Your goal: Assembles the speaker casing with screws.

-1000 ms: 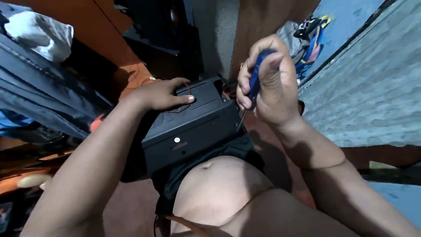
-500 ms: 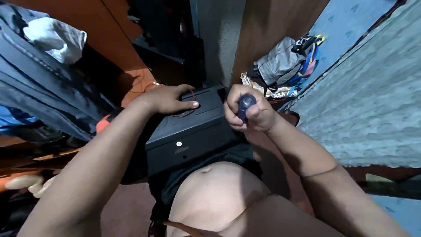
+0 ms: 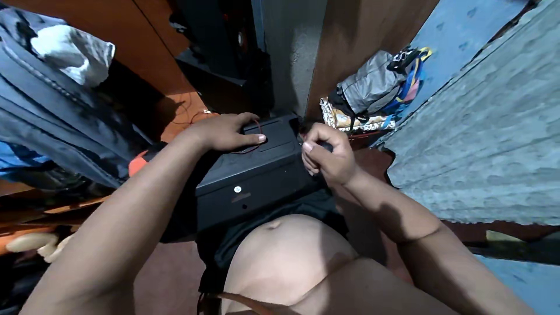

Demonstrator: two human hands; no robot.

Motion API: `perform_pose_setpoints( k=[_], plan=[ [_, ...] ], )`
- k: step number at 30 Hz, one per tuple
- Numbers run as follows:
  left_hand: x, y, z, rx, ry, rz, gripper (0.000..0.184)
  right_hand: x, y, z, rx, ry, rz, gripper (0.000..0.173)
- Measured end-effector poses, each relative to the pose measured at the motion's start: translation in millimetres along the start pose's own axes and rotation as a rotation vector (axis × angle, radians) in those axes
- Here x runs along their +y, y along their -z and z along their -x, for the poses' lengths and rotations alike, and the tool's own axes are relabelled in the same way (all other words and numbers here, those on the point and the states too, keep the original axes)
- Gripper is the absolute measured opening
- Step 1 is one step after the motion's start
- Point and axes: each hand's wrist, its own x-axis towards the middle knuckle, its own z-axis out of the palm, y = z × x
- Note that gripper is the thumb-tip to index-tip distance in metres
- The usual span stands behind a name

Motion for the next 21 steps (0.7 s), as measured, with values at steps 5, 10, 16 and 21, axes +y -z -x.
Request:
perform_pose_setpoints(
  k=[5,10,16,21],
  plan=[
    [4,-1,5,0.020,-0.002,-0.043,0.078,15,28,-23,-0.614,-0.084,-0.523,0.028],
    [-7,-2,7,0.039,0.015,-0.004,0.076,-24,-4,-1,-0.021,-0.136,0.216,0.021],
    [4,-2,5,0.019,-0.013,-0.029,0.082,-3,-24,19,0.245,0.224,0.591,0.026],
    [6,-5,9,0.028,-0.013,-0.036,0.081,3,20,-14,-0.492,0.000,-0.189,0.035]
  ],
)
